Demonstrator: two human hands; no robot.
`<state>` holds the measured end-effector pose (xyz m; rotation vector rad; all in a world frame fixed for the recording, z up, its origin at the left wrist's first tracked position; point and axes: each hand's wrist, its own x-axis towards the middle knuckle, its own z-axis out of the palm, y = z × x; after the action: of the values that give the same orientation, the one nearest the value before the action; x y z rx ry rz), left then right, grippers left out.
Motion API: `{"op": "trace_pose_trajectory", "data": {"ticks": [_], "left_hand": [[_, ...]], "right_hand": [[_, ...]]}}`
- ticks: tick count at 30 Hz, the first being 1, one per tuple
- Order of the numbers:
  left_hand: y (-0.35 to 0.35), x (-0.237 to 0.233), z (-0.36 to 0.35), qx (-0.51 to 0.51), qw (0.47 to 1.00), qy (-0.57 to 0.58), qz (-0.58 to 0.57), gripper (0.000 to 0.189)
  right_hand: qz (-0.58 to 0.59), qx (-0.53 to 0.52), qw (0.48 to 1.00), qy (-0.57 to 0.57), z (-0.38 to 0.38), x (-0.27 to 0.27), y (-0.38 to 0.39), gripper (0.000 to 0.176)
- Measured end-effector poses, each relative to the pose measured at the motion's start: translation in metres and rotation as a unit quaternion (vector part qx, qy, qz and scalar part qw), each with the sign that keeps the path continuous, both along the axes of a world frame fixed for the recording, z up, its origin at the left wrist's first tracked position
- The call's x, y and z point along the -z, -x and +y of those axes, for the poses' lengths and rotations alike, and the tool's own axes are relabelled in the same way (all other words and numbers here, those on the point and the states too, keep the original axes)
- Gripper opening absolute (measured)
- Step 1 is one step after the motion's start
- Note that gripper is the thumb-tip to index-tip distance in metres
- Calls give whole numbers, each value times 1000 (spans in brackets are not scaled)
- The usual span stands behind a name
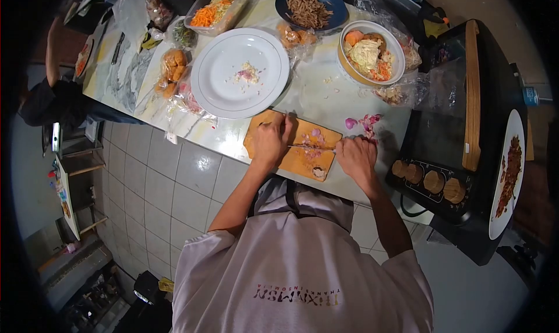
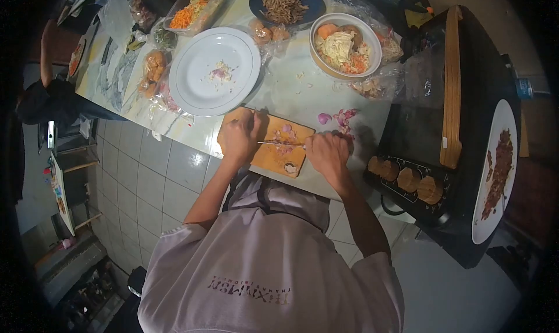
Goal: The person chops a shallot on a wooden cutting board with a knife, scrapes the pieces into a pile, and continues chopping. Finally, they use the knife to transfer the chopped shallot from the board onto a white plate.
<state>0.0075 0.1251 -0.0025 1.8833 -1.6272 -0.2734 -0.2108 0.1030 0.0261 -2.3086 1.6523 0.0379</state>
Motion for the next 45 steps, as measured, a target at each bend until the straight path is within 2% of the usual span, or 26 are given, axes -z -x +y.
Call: {"op": "trace_pose_trajectory", "data": {"ticks": [5, 8, 14, 25, 29, 31, 36, 45], "left_hand": [[1, 8, 0, -15, 999, 10, 35, 18], [1, 14, -1, 10, 999, 44, -16, 19], [4, 11, 0, -28, 998, 49, 29, 23], [4, 5, -4, -7, 996, 56, 65, 26], [5, 2, -9, -21, 997, 40, 65, 26], [4, 6, -10, -15, 999, 21, 20, 24], [4, 6, -3, 3, 998, 60, -11, 20], [7, -5, -5, 10, 999, 34, 14, 22]], "right_hand": [[12, 5, 1000, -2, -1, -2, 1, 36], [-4, -10, 1000, -5, -6, 0, 3, 37], [-2, -29, 999, 20, -9, -11, 3, 39], [-17, -29, 998, 59, -10, -10, 9, 43], [-27, -48, 993, 101, -17, 1, 10, 42], [-37, -43, 993, 103, -18, 10, 10, 42], [-60, -38, 989, 127, -6, 28, 16, 40], [-65, -16, 992, 104, -3, 12, 17, 39]]}}
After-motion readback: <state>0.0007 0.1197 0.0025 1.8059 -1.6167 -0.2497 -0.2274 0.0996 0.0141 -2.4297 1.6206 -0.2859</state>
